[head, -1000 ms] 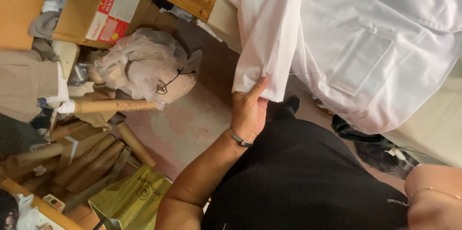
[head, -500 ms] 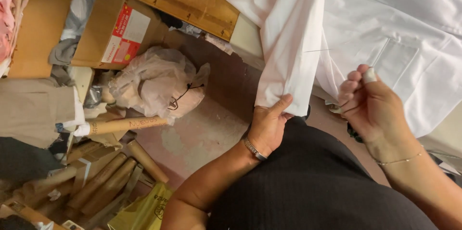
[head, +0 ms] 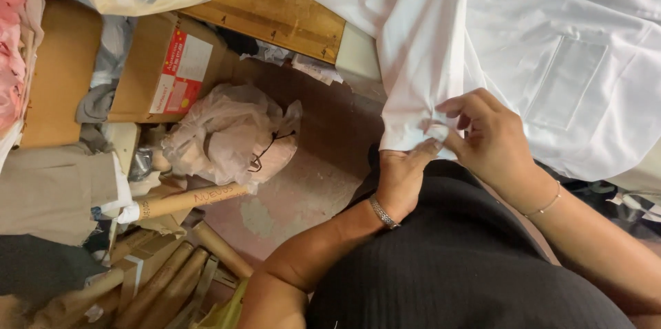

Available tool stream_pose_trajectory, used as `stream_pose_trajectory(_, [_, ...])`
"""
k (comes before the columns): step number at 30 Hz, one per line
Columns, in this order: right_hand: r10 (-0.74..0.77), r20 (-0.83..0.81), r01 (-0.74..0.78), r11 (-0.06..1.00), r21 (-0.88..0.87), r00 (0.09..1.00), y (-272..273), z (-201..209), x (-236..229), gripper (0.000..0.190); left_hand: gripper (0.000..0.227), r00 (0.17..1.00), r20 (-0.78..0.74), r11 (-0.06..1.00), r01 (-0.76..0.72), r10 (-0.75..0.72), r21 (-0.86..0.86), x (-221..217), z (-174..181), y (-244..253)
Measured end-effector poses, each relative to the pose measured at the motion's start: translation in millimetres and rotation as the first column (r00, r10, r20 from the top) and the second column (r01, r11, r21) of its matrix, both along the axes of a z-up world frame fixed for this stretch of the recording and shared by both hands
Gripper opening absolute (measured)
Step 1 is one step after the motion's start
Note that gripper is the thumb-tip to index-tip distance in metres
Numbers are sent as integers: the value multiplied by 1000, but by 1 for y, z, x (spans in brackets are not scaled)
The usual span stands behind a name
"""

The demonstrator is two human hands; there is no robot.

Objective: Hand-sewing buttons onto a white garment using a needle and thread.

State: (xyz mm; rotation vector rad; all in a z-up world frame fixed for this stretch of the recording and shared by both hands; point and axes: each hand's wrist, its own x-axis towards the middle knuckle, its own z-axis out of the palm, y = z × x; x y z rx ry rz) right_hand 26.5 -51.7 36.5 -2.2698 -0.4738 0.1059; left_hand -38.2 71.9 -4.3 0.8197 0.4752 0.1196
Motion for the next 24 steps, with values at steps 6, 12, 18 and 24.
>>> stream_pose_trajectory(6, [259, 444, -135, 947, -292, 858, -1, -21, 8, 7, 37, 985, 152, 967, 46, -86, 250, 4, -23, -6])
stream_pose_trajectory(12, [157, -607, 322, 731, 602, 779, -6, 3, 37, 15, 40, 982, 158, 899, 20, -99, 438, 0, -24, -8])
stream_pose_trajectory(18, [370, -635, 363, 583, 727, 678, -24, 46, 52, 6, 27, 993, -121, 1000, -15, 18, 20, -5, -12, -10])
stream_pose_trajectory(24, [221, -482, 164, 755, 635, 848, -27, 62, 41, 10, 51, 817, -225, 819, 563, -532, 109, -28, 41, 38])
